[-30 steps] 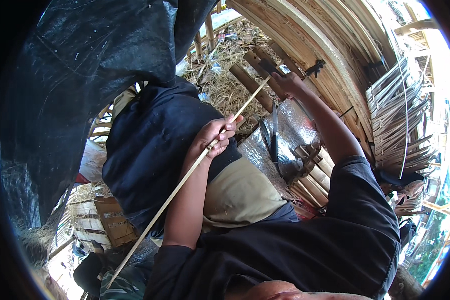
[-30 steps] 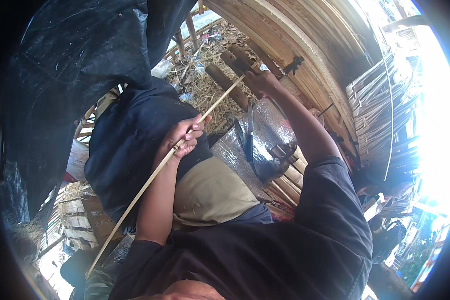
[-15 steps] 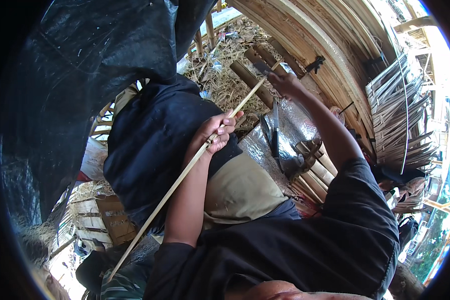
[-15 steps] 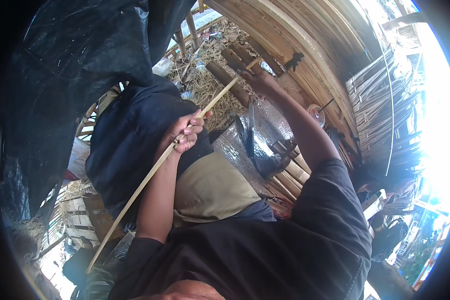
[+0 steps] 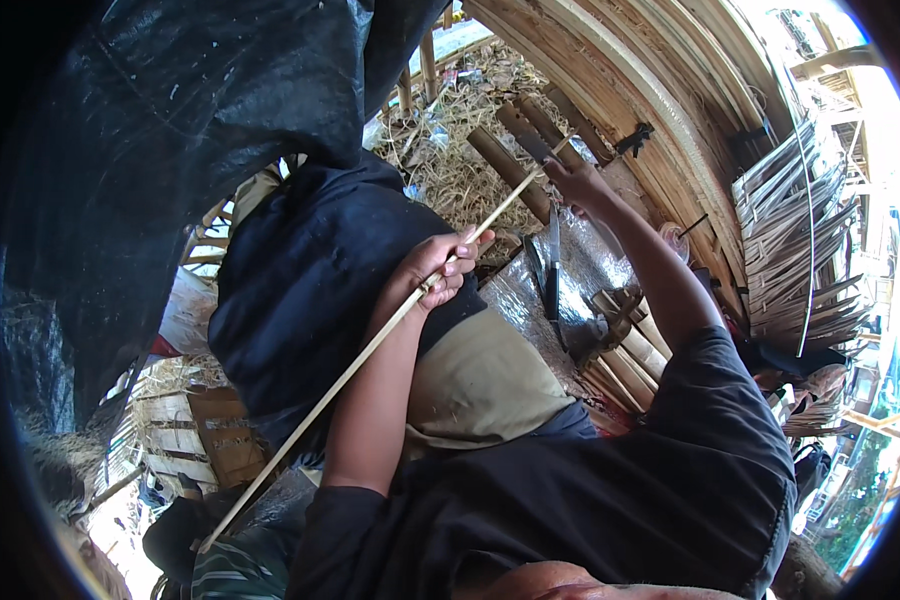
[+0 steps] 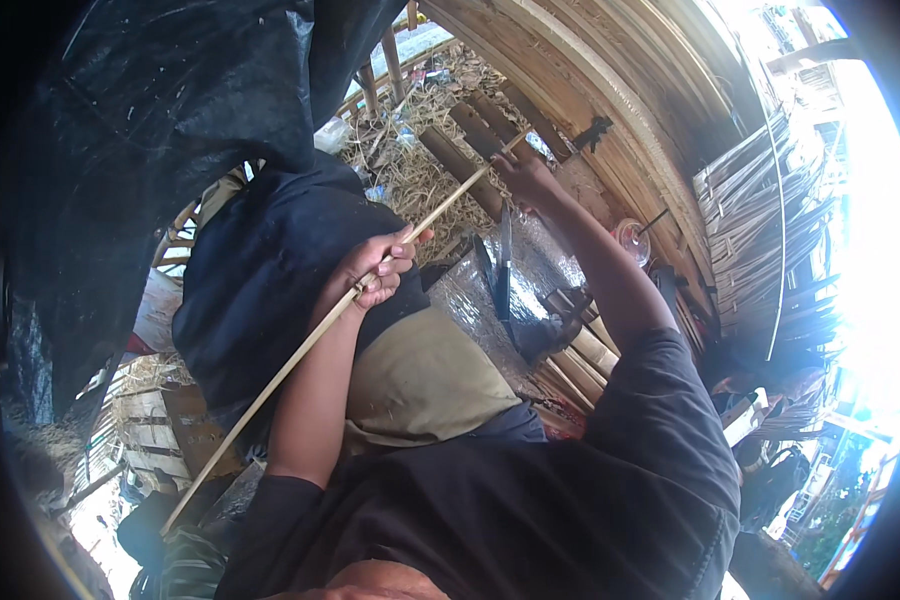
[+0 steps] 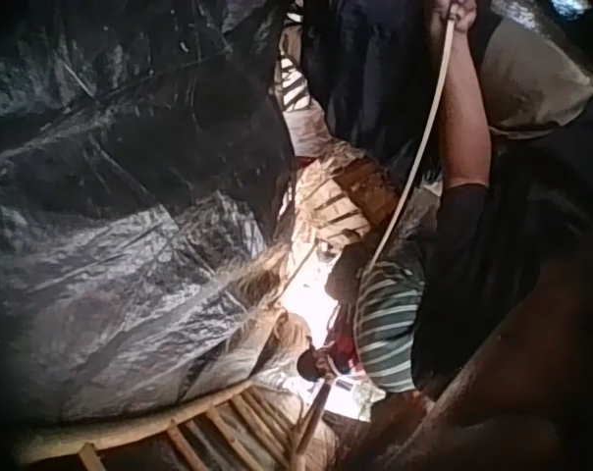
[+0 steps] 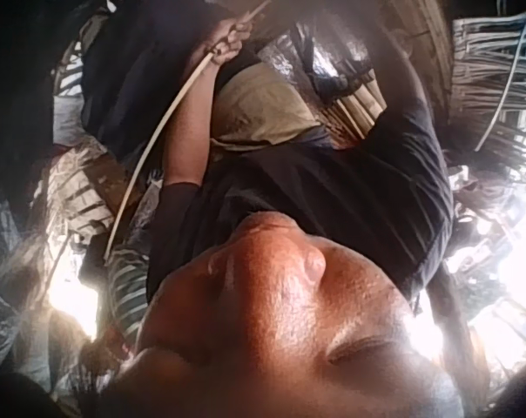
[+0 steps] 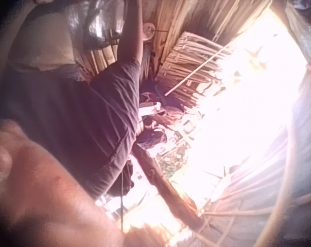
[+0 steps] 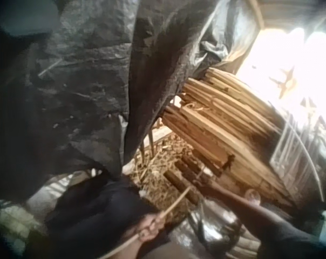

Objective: The person whittles a thin wooden rod by hand using a blade to shave off strips while holding the rod across their lap.

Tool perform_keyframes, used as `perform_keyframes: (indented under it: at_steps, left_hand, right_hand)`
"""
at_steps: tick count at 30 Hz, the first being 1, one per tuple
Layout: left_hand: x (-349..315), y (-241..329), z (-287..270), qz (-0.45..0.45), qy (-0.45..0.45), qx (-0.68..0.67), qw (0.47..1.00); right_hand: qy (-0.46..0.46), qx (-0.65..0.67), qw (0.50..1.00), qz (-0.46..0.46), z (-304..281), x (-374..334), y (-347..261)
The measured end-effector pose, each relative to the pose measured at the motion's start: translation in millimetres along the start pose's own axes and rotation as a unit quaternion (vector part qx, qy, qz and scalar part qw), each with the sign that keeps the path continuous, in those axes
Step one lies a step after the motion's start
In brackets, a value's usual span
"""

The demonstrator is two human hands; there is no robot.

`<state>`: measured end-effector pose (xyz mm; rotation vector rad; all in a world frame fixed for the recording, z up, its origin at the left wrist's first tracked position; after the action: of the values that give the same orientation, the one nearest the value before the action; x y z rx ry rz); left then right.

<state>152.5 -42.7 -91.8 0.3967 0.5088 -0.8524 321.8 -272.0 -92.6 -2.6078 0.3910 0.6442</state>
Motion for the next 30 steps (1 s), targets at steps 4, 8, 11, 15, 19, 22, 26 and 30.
perform_keyframes:
  at_steps: [4,8,11,15,19,22,26,30]
  left_hand:
    - [-0.8,-3.0,-4.2,0.008,-0.014,0.009,1.000]
    - [-1.0,-4.7,-1.8,0.007,0.005,0.008,1.000]
    - [-2.5,-4.0,0.8,-0.006,-0.007,0.002,1.000]
    - [-1.1,-5.9,-3.0,-0.005,-0.022,-0.032,0.999]
    - [-4.1,1.4,0.8,0.013,-0.015,0.006,1.000]
    - [0.1,-1.8,-4.4,-0.002,-0.014,-0.009,1.000]
    - [2.3,-2.5,-2.2,0.007,-0.033,0.009,0.999]
    - [2.9,2.9,4.3,-0.001,-0.034,0.002,0.999]
  right_hand:
    - [0.029,-0.041,0.999,0.001,-11.5,9.4,-0.8]
    - [0.040,-0.014,0.999,-0.027,-3.3,-12.5,-5.2]
    - [0.067,-0.047,0.997,-0.004,-24.4,-3.9,1.1]
    - [0.083,0.061,0.993,-0.052,3.8,-37.3,-15.4]
    - [0.096,-0.002,0.995,-0.021,-12.6,-5.0,-0.3]
    - [0.091,0.017,0.996,0.005,1.0,-38.0,-19.9]
    - [0.164,0.010,0.985,-0.053,-21.5,-22.8,-11.5]
    - [0.180,-0.034,0.981,-0.068,3.7,-15.9,-7.0]
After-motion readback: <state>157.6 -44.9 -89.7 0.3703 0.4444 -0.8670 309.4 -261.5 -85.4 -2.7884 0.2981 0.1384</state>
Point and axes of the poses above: each hand's wrist, its own x-axis towards the middle knuckle, its own z-axis out of the palm, y = z × x, the point moved 8 cm from there along x, towards the middle knuckle, and after that the axes turned 9 degrees about y, right-handed, at the moved point
